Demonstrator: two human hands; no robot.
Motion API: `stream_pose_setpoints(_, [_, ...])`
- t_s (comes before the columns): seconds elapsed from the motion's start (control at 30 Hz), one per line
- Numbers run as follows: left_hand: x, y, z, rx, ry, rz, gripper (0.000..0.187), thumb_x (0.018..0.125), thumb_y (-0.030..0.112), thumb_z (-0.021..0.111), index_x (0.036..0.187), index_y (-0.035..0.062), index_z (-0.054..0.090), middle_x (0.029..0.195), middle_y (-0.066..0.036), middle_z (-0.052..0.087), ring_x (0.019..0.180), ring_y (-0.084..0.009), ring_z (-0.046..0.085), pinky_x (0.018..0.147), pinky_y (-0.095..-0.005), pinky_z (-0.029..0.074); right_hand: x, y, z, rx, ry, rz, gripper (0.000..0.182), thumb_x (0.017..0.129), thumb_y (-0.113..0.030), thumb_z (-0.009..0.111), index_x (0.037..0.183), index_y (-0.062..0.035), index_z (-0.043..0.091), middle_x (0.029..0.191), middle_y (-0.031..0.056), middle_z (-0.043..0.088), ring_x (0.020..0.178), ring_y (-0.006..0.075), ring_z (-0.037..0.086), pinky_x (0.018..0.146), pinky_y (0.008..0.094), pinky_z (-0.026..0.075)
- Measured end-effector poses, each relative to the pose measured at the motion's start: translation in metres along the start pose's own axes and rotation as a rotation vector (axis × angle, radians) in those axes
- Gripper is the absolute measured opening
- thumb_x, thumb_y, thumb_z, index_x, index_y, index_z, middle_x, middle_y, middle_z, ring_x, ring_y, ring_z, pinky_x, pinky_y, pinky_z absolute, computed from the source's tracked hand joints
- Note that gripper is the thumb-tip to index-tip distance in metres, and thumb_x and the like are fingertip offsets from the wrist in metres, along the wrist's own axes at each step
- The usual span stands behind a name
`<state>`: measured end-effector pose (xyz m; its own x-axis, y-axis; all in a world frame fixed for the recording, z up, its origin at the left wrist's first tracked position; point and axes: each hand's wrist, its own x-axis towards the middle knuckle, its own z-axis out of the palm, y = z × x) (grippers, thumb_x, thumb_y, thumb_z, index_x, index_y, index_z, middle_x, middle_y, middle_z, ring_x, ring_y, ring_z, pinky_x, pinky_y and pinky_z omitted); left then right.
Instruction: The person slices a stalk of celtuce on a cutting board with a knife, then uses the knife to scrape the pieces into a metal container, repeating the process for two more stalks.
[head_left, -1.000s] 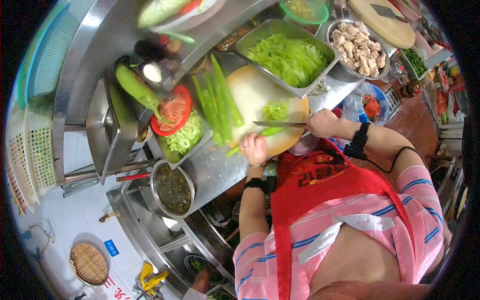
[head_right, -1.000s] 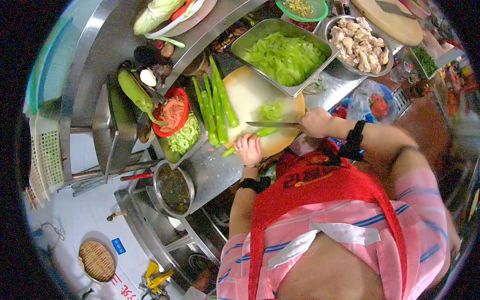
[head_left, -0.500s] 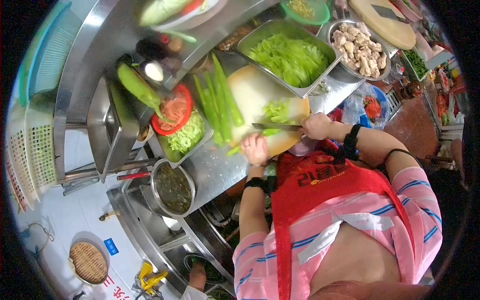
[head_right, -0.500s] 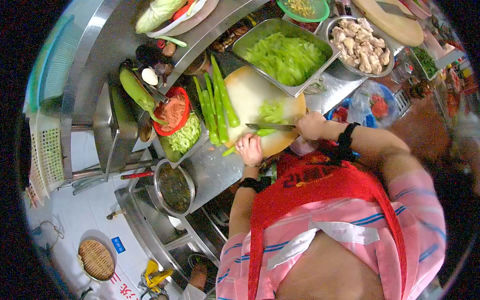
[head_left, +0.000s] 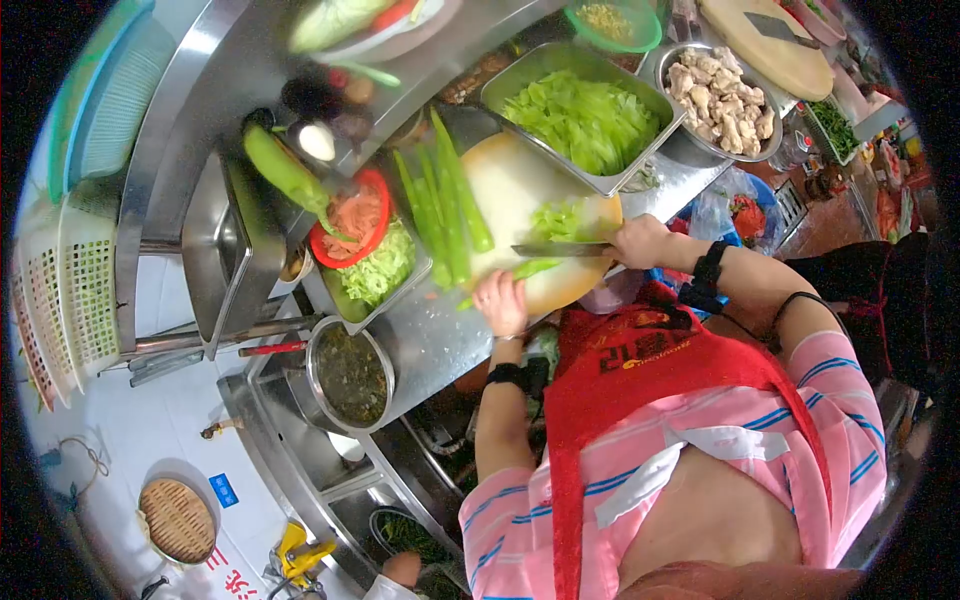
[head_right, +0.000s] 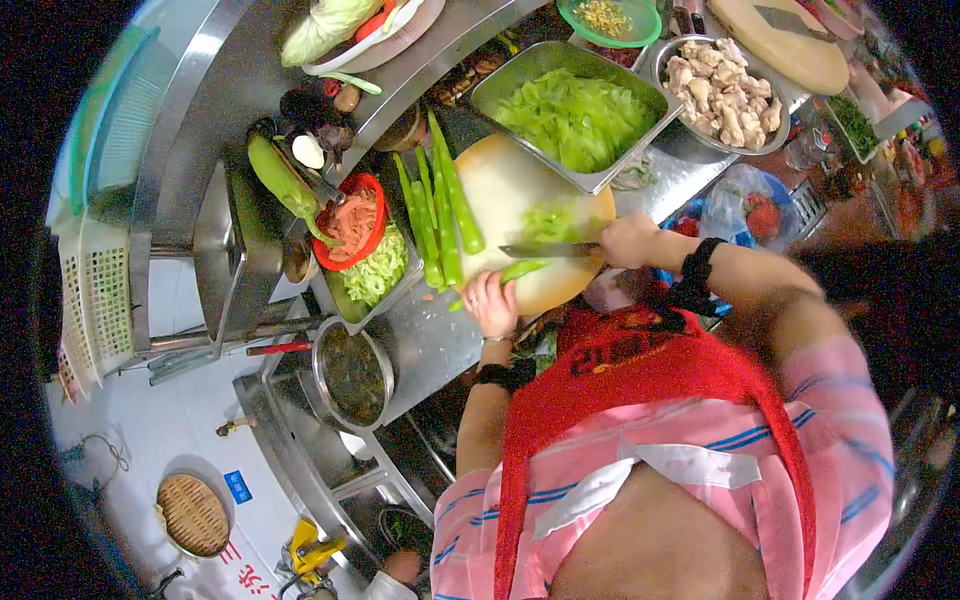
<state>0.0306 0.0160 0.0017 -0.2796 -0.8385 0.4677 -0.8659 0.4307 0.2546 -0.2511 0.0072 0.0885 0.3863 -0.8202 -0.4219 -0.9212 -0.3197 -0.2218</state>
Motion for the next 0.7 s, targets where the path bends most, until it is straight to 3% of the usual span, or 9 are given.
stream_pose_setpoints(0.17, [-0.007,-0.013,0.0,0.005,-0.043,-0.038,0.023,0.078,0.017,0.057,0.1,0.0104,0.056,0.104,-0.007,0.051,0.099,-0.0271,0.045,0.09,-0.0414,0.029,-0.011,-0.004,-0.01,0.025,0.037,-0.017,0.024,0.077,-0.024,0.048,0.089,-0.0051,0.057,0.074,0.0164,0.062,0.071,0.0333,0.062,0.062,0.0432,0.049])
stream_pose_setpoints(0.23, [-0.005,-0.009,0.002,-0.036,-0.086,-0.035,0.022,0.078,0.016,0.057,0.1,0.0103,0.056,0.103,-0.007,0.052,0.098,-0.0268,0.046,0.09,-0.041,0.029,-0.003,-0.004,0.015,0.02,0.06,-0.03,0.025,0.078,-0.025,0.048,0.089,-0.0048,0.057,0.073,0.0162,0.062,0.07,0.0335,0.062,0.062,0.043,0.049])
stream_pose_setpoints(0.4, [0.0,-0.006,0.008,-0.077,-0.023,0.04,0.02,0.078,0.014,0.056,0.098,0.0099,0.057,0.103,-0.007,0.053,0.096,-0.0248,0.047,0.088,-0.0398,0.029,-0.006,-0.003,0.001,-0.015,0.013,-0.059,0.028,0.079,-0.025,0.048,0.091,-0.0011,0.055,0.072,0.0166,0.062,0.068,0.0321,0.062,0.06,0.0446,0.049])
stream_pose_setpoints(0.7, [0.002,0.001,0.007,-0.032,0.01,0.089,0.021,0.076,0.012,0.06,0.096,0.0126,0.06,0.1,-0.006,0.051,0.096,-0.0265,0.045,0.085,-0.0402,0.031,-0.002,-0.006,0.005,-0.022,0.055,-0.033,0.025,0.079,-0.025,0.048,0.087,-0.0032,0.056,0.073,0.0156,0.063,0.068,0.0314,0.062,0.058,0.0428,0.049])
